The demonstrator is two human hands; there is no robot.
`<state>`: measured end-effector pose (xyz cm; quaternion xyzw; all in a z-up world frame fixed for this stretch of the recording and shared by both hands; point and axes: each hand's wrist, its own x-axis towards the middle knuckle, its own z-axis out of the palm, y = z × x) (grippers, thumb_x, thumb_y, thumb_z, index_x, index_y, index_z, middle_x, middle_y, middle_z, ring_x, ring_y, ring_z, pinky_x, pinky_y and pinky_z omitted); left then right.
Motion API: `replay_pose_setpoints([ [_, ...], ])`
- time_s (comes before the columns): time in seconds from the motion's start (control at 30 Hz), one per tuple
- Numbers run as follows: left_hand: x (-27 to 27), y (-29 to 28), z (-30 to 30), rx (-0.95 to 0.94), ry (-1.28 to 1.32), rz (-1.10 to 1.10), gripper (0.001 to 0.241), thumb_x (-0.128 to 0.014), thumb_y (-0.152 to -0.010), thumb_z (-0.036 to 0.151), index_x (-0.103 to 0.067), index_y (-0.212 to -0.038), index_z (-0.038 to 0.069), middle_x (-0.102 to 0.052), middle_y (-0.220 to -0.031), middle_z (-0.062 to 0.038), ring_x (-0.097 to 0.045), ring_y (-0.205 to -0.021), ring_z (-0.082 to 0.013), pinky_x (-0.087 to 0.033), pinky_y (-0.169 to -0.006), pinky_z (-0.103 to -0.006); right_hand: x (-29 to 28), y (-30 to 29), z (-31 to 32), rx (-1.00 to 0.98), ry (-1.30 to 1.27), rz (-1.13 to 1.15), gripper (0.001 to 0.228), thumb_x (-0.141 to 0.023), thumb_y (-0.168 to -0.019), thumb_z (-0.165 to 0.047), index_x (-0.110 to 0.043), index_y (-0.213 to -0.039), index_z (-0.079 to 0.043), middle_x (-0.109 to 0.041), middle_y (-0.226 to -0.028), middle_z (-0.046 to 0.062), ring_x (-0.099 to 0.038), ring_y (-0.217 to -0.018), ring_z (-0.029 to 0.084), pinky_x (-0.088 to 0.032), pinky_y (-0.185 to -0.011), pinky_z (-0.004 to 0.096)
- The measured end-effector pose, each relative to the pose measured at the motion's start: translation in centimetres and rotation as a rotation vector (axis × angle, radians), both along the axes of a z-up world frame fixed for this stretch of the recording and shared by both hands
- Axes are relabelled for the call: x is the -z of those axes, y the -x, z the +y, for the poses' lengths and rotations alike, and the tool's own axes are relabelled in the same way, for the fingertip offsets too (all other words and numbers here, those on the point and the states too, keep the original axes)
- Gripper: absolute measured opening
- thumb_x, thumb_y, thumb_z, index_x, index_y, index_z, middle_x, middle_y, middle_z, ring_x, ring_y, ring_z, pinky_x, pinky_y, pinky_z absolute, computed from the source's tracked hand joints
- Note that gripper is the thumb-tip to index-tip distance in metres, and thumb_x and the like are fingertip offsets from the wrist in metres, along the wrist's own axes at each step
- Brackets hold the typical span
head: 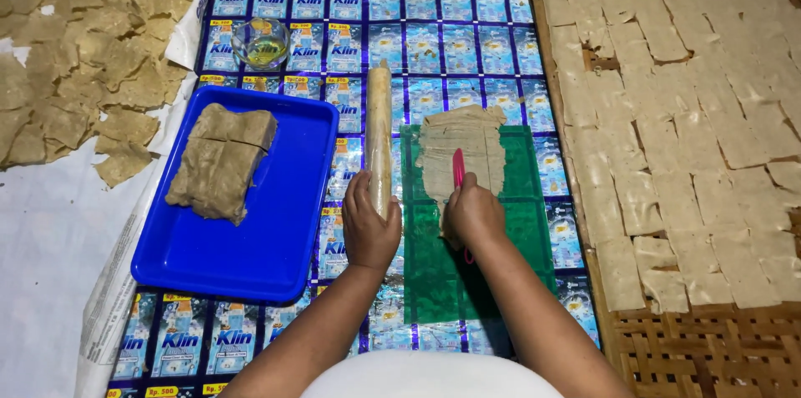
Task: Rolling out thin sheets of dough using a rolling pin, cutting them into square shapes with a scraper, and placing them on a bamboo tray for drying.
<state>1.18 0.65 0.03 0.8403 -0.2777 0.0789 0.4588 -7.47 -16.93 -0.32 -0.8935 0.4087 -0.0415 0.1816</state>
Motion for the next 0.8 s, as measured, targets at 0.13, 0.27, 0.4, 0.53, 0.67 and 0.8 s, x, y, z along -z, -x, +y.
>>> replay_pose_setpoints([
  [0.13, -0.3, 0.0, -0.1, -0.013, -0.021, 0.019, 0.064, -0.071, -0.090, 0.016, -0.043, -0.145, -0.001, -0.047, -0.148, -0.022, -0.045, -0.140, -0.0396, -0.037, -0.117, -0.0483, 0.4, -2.2, -1.7, -0.007, -0.006, 0.006, 0.025, -0.054, -0.098, -0.024, -0.058, -0.107, -0.001, -0.071, -0.081, 0.029, -0.070, -0.076, 0.050, -0.054, -0.071, 0.062],
  [0.27, -0.2, -0.2, -0.2, -0.013, -0.053, 0.050, 0.063, -0.071, -0.089, 0.017, -0.044, -0.144, 0.000, -0.047, -0.148, -0.022, -0.045, -0.140, -0.0395, -0.037, -0.116, -0.0479, 0.5, -4.0, -3.6, -0.025, 0.017, -0.027, 0.025, -0.054, -0.098, -0.024, -0.059, -0.108, -0.002, -0.071, -0.083, 0.028, -0.069, -0.079, 0.050, -0.053, -0.073, 0.062],
  [0.4, -0.2, -0.2, -0.4, -0.005, -0.050, 0.017, 0.064, -0.071, -0.089, 0.017, -0.044, -0.144, -0.001, -0.047, -0.147, -0.022, -0.045, -0.140, -0.0396, -0.038, -0.116, -0.0483, -1.2, -1.2, -4.5, 0.001, -0.012, -0.051, 0.025, -0.055, -0.100, -0.026, -0.059, -0.111, -0.004, -0.070, -0.083, 0.031, -0.068, -0.079, 0.051, -0.052, -0.073, 0.063],
  [0.53, -0.4, -0.2, -0.5, 0.006, -0.043, 0.028, 0.062, -0.071, -0.090, 0.016, -0.044, -0.144, 0.000, -0.048, -0.147, -0.022, -0.046, -0.139, -0.0393, -0.039, -0.115, -0.0476, -3.6, 5.6, -4.0, 0.046, 0.048, -0.132, 0.026, -0.055, -0.101, -0.025, -0.062, -0.123, -0.011, -0.071, -0.098, 0.026, -0.067, -0.089, 0.050, -0.052, -0.072, 0.061],
  [0.67, -0.2, -0.1, -0.7, 0.005, -0.035, 0.000, 0.063, -0.072, -0.089, 0.015, -0.044, -0.144, -0.001, -0.049, -0.146, -0.023, -0.047, -0.139, -0.0398, -0.039, -0.116, -0.0476, -6.1, 10.8, -1.9, 0.140, 0.130, 0.122, 0.041, -0.058, -0.100, -0.031, -0.061, -0.140, -0.034, -0.065, -0.096, 0.018, -0.068, -0.085, 0.041, -0.053, -0.065, 0.056],
  [0.8, -0.3, 0.0, -0.7, 0.004, -0.010, -0.021, 0.062, -0.071, -0.090, 0.014, -0.044, -0.143, -0.002, -0.050, -0.146, -0.023, -0.048, -0.138, -0.0405, -0.039, -0.117, -0.0480, -5.8, 13.5, -0.1, 0.062, 0.202, 0.289, 0.045, -0.060, -0.094, -0.026, -0.066, -0.134, -0.044, -0.062, -0.089, 0.016, -0.069, -0.082, 0.035, -0.055, -0.061, 0.051],
])
